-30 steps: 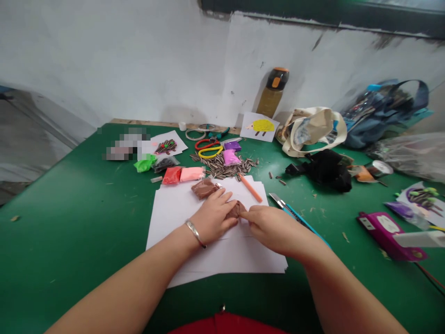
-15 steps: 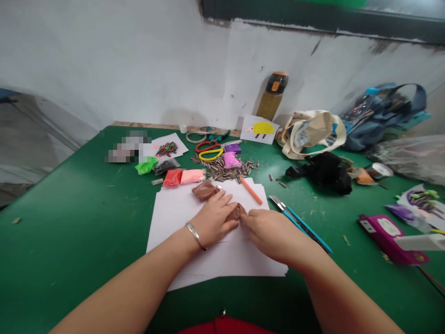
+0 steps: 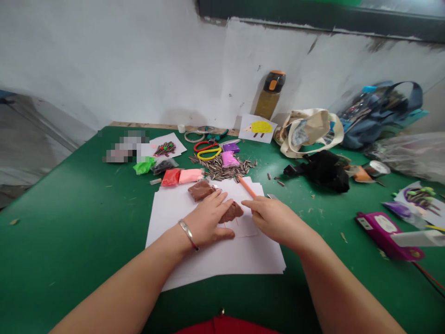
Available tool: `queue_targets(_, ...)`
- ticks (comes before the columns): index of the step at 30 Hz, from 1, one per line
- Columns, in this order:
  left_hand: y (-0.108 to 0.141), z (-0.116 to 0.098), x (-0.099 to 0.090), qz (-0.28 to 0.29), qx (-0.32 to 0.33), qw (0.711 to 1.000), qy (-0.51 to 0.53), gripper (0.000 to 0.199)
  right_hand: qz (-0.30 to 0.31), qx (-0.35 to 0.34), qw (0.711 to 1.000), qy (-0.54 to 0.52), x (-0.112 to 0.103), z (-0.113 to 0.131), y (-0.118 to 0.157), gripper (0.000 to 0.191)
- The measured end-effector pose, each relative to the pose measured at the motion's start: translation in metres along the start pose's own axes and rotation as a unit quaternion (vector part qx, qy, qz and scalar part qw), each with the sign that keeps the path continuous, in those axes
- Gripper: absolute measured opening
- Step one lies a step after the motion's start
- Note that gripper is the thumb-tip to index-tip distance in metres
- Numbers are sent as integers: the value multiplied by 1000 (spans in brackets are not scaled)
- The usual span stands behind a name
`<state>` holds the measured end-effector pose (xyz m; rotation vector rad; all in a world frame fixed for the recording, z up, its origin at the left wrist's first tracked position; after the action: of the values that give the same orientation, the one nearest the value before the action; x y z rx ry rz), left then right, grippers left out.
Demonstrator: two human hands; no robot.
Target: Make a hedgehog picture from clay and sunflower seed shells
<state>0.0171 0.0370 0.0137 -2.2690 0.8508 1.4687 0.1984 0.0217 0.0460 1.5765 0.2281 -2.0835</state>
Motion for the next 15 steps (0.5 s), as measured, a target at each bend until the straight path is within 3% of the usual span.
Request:
queue_targets(7, 0, -10, -17, -25, 27, 999, -15, 42, -11, -31, 999, -19, 6, 4, 0, 45)
queue_targets(15, 2, -9, -13, -22, 22, 999, -32, 43, 14, -28, 999, 6, 19, 4, -13, 55)
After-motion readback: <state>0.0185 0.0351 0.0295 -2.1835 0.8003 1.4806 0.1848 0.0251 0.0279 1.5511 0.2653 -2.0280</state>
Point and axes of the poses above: each hand's wrist, its own y-axis away from the middle knuckle, its own x-axis out of the palm, z = x × y, the point moved 3 cm from there along -y, towards the middle knuckle, and after that the axes turned 7 degrees about -x, right-handed, at the moved point
